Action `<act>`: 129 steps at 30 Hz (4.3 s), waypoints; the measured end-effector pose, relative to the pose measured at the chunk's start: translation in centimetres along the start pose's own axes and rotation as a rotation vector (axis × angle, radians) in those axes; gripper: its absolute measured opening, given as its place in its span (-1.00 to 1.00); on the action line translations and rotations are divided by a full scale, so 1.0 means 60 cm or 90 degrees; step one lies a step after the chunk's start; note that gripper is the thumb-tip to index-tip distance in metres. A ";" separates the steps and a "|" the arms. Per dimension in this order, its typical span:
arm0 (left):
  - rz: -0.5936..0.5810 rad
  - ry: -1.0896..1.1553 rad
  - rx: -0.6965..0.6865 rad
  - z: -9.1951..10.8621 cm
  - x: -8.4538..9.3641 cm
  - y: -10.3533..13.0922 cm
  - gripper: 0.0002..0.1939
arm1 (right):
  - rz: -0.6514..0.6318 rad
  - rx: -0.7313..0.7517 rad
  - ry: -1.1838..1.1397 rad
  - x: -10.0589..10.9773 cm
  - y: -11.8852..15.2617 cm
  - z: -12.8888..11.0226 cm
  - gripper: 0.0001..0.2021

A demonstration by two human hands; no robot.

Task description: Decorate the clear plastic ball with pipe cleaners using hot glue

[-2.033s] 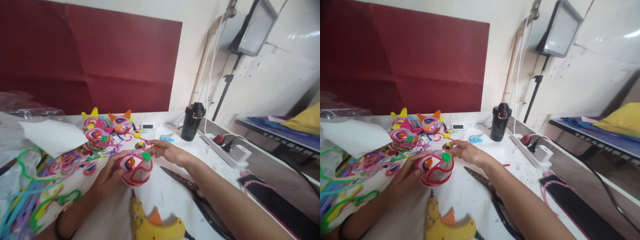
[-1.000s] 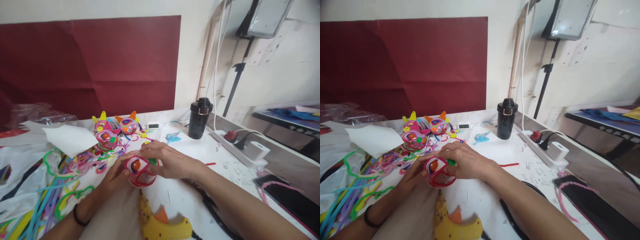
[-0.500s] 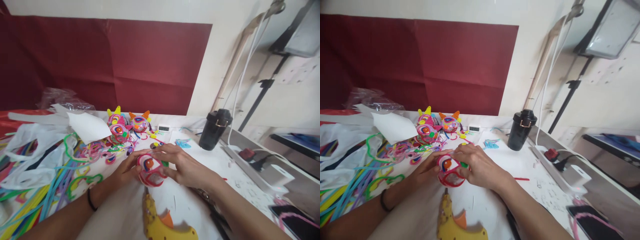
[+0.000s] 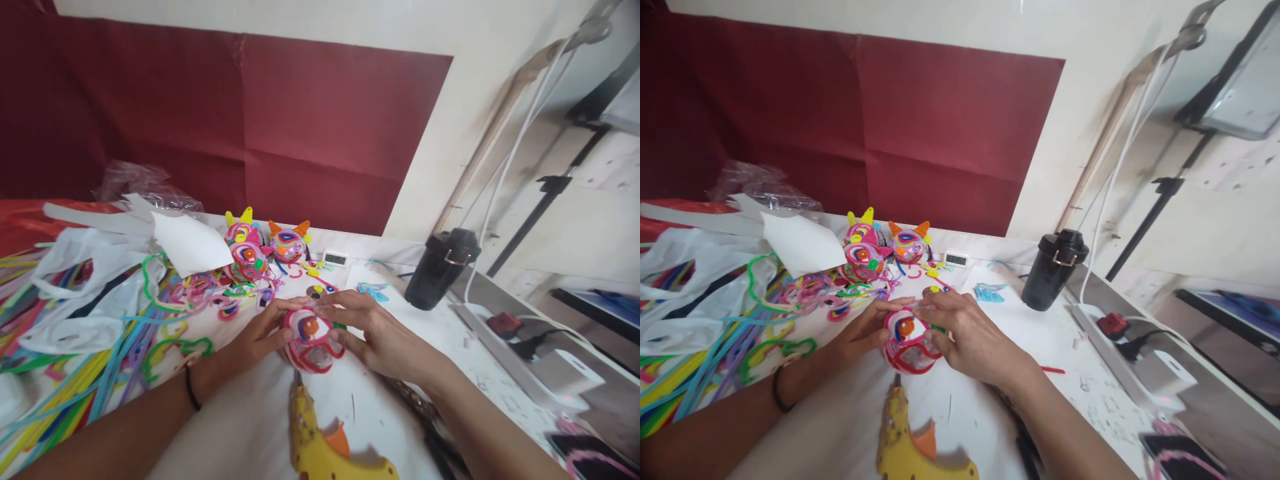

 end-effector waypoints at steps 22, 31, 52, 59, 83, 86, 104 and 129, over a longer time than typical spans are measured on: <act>0.029 -0.209 -0.040 0.026 -0.015 -0.008 -0.68 | 0.011 -0.021 0.097 0.002 -0.002 0.001 -0.60; 0.044 -0.310 -0.059 0.046 -0.035 -0.013 -0.65 | 0.029 -0.044 0.193 0.000 -0.007 -0.019 -0.67; 0.036 -0.353 -0.052 0.047 -0.042 -0.015 -0.66 | 0.048 -0.068 0.178 -0.005 -0.004 -0.040 -0.82; 0.043 -0.373 -0.052 0.044 -0.044 -0.014 -0.66 | 0.042 -0.116 0.228 -0.013 -0.005 -0.052 -0.83; 0.060 -0.548 -0.131 0.044 -0.035 -0.019 -0.82 | 0.000 -0.061 0.223 -0.002 -0.007 -0.027 -0.74; 0.039 -0.557 -0.138 0.044 -0.029 -0.023 -0.84 | -0.003 -0.053 0.228 -0.001 -0.007 -0.024 -0.72; -0.075 -0.471 -0.186 0.045 -0.021 -0.028 -0.62 | -0.022 -0.042 0.218 0.000 -0.007 -0.024 -0.73; -0.056 -0.726 -0.214 0.057 -0.037 -0.021 -0.61 | 0.103 -0.048 0.140 -0.011 -0.009 -0.021 -0.76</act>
Point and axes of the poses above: each hand's wrist, its own y-axis away from the middle knuckle, its own x-axis out of the back of the hand, z = x × y, the point moved 1 cm from there along -y, towards the middle knuckle, and after that the axes turned 14 degrees about -x, right-handed, at the moved point
